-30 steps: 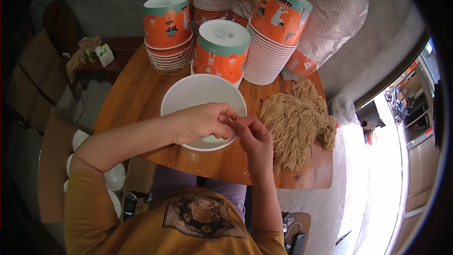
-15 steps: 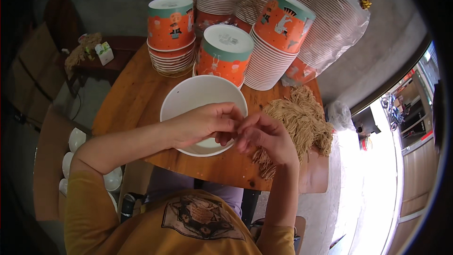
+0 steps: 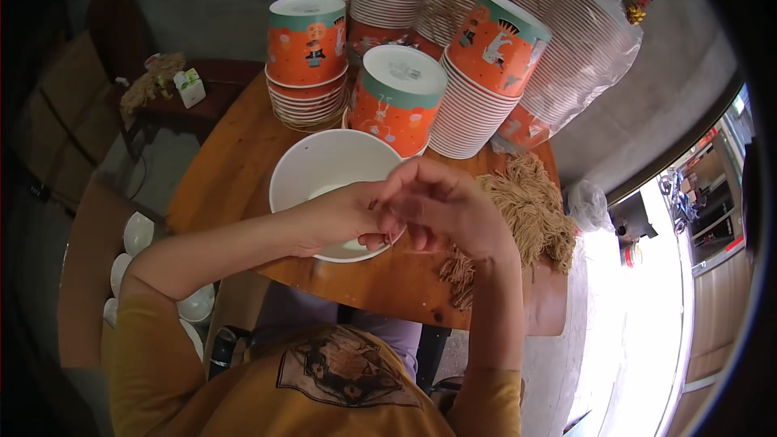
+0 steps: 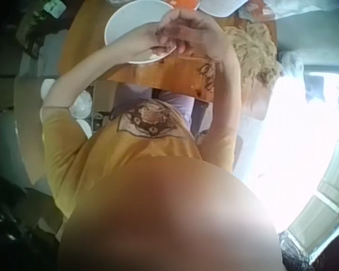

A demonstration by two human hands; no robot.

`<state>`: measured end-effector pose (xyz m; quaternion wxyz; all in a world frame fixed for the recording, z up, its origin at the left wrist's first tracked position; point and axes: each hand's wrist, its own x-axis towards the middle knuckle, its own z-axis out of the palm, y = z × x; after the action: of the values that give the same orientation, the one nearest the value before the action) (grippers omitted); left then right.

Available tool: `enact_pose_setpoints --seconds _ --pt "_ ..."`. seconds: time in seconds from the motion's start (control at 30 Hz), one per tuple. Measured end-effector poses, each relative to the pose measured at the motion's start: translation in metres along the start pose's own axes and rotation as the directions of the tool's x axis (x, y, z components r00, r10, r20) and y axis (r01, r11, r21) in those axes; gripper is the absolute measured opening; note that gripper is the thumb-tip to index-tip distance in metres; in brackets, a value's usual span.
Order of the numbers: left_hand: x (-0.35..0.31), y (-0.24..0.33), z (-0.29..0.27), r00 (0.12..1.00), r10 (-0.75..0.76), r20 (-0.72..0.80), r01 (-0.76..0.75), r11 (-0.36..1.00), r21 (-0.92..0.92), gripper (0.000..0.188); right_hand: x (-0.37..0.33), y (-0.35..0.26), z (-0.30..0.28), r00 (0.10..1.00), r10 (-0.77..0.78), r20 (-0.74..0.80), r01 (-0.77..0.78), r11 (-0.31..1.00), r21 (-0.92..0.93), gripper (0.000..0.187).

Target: Attaching string handles to paper cups by threading and tying.

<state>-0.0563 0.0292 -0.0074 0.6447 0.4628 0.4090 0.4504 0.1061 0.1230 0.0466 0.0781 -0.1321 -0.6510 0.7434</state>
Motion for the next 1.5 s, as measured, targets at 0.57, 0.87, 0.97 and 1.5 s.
enact_pose_setpoints --seconds 0.57,0.87,0.97,1.5 --pt "0.024 -0.003 -0.001 0.986 -0.166 0.021 0.164 0.983 0.087 0.018 -0.038 0.075 -0.013 0.778 -0.371 -0.508 0.14 0.889 -0.435 0.008" --pt "0.026 0.001 0.0 0.953 -0.299 0.052 0.304 0.942 -0.141 0.014 -0.037 0.083 0.025 0.603 -0.598 -0.528 0.047 0.687 -0.725 0.017" --pt "0.027 0.003 0.003 0.94 -0.337 0.056 0.34 0.907 -0.249 0.012 -0.032 0.091 0.036 0.528 -0.691 -0.493 0.065 0.612 -0.788 0.016" --pt "0.017 0.002 0.008 0.992 -0.127 0.003 0.125 0.978 0.166 0.022 -0.052 0.088 0.004 0.689 -0.303 -0.658 0.288 0.948 -0.135 0.022"
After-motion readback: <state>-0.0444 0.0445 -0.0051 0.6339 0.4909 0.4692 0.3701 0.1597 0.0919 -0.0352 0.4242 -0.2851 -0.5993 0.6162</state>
